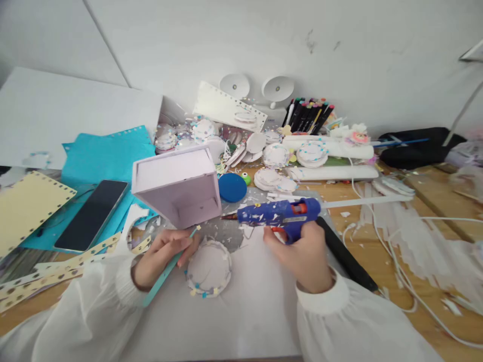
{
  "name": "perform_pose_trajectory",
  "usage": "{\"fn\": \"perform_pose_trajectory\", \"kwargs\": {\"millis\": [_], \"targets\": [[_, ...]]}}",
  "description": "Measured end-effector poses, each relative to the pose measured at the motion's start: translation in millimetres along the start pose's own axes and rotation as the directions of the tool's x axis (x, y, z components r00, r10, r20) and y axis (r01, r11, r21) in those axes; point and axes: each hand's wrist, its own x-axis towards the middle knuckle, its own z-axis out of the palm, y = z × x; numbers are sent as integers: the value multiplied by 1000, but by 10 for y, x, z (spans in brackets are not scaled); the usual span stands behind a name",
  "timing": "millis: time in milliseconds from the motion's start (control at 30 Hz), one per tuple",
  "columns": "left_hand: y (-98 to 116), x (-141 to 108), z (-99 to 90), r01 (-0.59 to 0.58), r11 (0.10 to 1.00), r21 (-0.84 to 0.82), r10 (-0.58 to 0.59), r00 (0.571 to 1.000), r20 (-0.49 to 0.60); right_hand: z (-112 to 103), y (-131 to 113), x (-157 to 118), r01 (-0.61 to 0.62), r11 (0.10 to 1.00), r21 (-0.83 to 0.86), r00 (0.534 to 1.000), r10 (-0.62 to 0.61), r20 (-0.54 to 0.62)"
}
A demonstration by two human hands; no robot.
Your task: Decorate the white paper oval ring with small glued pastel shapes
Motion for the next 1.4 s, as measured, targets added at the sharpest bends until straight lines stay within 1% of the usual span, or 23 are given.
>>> {"fn": "perform_pose_trajectory", "kwargs": {"millis": [67, 133, 267, 400, 467, 567, 733, 867, 1100, 1400], "targets": [[-10, -1, -4, 10, 1000, 9, -10, 1000, 18, 108, -30, -43, 17, 999, 49, 999, -19, 41], [-19, -9, -15, 7, 1000, 19, -8, 999, 43, 169, 3, -81, 32, 998, 56, 996, -37, 85], [-52, -28, -50, 11, 1000, 28, -13, 995, 101, 185, 125, -118, 106, 994, 10, 978, -106, 178], [-70, -33, -69, -11, 1000, 13, 9, 990, 141, 177, 157, -132, 191, 981, 36, 947, -193, 257], [-66, -29, -70, -23, 1000, 3, 22, 988, 154, 178, 133, -143, 190, 981, 41, 951, -195, 240], [-59, -25, -68, -29, 1000, 7, 28, 985, 172, 178, 102, -158, 162, 986, 29, 965, -165, 205], [-61, -32, -65, -34, 999, 18, 31, 984, 177, 177, 119, -163, 177, 984, 5, 955, -173, 243], [-59, -32, -59, -41, 999, 31, 35, 984, 176, 194, 92, -159, 167, 986, -12, 964, -161, 211], [-88, -22, -54, -79, 997, -4, 78, 980, 182, 206, 88, -155, 254, 967, 7, 952, -251, 176], [-97, -15, -62, -89, 996, -7, 89, 978, 189, 201, 90, -131, 306, 952, 14, 932, -302, 202]]}}
